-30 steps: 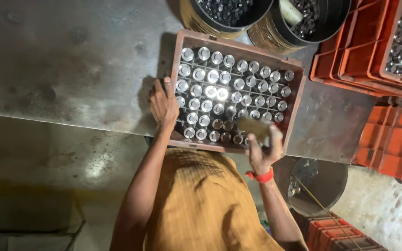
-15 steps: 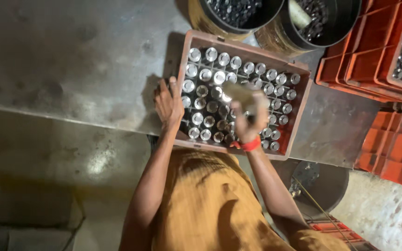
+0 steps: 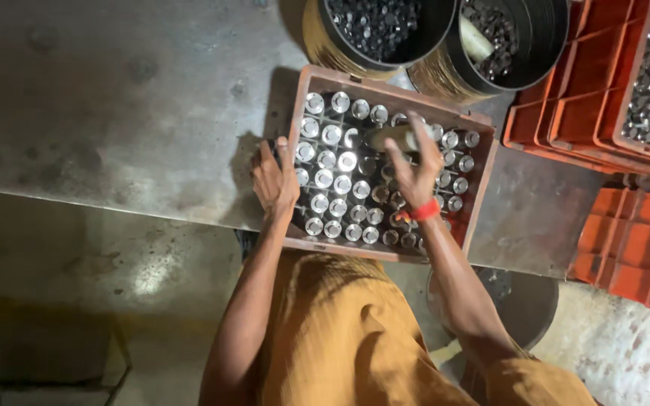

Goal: The person places small metal cups one by one into a divided tray on a steel table, then takes dark pieces from a bucket and presses them into the cups using a white cylindrical tool, working across the tray before lifting it away.

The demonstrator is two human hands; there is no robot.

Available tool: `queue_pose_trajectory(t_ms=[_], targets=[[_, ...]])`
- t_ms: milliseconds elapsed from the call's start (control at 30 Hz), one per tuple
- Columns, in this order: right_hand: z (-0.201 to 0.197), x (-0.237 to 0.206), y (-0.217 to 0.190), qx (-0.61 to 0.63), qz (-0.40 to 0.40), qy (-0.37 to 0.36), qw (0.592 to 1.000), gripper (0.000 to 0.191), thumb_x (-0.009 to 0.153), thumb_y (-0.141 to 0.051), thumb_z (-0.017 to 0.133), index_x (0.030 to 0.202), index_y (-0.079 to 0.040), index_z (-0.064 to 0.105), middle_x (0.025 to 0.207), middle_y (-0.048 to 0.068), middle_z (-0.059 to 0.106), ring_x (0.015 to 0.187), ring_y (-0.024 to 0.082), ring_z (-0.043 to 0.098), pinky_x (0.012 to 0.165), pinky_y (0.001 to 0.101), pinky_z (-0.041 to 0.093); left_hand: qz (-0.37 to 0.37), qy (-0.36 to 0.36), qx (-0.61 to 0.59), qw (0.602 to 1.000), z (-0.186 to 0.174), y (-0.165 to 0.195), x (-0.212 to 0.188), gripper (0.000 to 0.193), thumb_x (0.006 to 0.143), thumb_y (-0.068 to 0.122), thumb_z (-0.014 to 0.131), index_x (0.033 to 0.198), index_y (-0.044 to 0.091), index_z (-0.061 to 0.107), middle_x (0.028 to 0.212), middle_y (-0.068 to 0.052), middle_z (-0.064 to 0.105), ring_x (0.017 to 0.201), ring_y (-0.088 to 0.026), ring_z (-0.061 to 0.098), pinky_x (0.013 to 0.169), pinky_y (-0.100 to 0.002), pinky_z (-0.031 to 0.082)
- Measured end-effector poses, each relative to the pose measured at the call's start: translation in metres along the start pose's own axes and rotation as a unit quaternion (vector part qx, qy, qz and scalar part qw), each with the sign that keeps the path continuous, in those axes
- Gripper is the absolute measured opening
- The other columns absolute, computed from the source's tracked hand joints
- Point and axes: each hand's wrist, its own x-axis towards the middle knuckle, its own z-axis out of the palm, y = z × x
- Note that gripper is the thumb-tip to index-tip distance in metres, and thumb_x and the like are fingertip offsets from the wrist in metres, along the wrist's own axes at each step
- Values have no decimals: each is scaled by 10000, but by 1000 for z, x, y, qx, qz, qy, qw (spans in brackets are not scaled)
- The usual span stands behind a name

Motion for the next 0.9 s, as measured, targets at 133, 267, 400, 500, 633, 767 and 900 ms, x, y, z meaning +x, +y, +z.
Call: queue_pose_trajectory(t_ms=[133, 267, 400, 500, 633, 767, 900], targets=[[23, -5, 10, -8, -42, 69, 997, 492, 992, -161, 797, 1421, -78, 573, 1316, 125, 701, 1146, 248, 706, 999, 364, 597, -4, 8, 8, 1000, 0, 1, -1, 713, 1056, 578, 364, 1372, -33, 551, 1271, -364, 598, 1137, -537, 587, 953, -597, 468], [42, -2, 14, -34, -31, -168, 985, 482, 960, -184, 801, 1413, -112, 653, 1291, 189, 678, 1087, 263, 712, 904, 346, 619, -36, -21, 3, 999, -1, 6, 2, 712, 1026, 581, 347, 1365, -4, 569, 1231, -337, 639, 1118, -516, 621, 947, -597, 481], [49, 21, 3, 69, -48, 57, 995, 514, 1009, -186, 768, 1460, -96, 536, 1306, 137, 685, 1167, 273, 700, 1026, 395, 594, -63, -49, -27, 996, 1, 7, 4, 736, 1020, 588, 339, 1411, -6, 527, 1190, -351, 640, 1090, -511, 638, 934, -581, 498], [63, 48, -7, 59, -73, 30, 995, 532, 1018, -190, 764, 1482, -96, 523, 1345, 173, 654, 1200, 303, 693, 1059, 430, 593, -39, -26, -11, 999, 3, 4, 2, 728, 1034, 585, 351, 1398, -18, 535, 1211, -365, 626, 1094, -523, 629, 931, -585, 493], [72, 55, 2, 17, -44, -96, 994, 549, 982, -194, 788, 1472, -67, 575, 1372, 218, 649, 1216, 342, 684, 1049, 470, 560, -14, 2, -12, 1000, 5, 0, 2, 701, 1039, 572, 367, 1377, -13, 558, 1238, -363, 620, 1110, -533, 617, 933, -589, 484], [41, -18, 7, 31, 33, -74, 996, 517, 977, -193, 784, 1445, -74, 599, 1326, 189, 689, 1185, 326, 689, 1013, 462, 568, -56, -22, -27, 998, 2, -4, 1, 698, 1029, 564, 359, 1387, -4, 550, 1241, -351, 620, 1106, -528, 616, 928, -588, 480], [-7, -121, -23, 22, 110, -89, 990, 477, 945, -171, 786, 1372, -40, 618, 1308, 198, 695, 1166, 310, 702, 989, 415, 569, -30, -10, -15, 999, -3, -7, 2, 689, 1047, 565, 357, 1343, -16, 576, 1208, -360, 623, 1089, -535, 614, 921, -597, 475]])
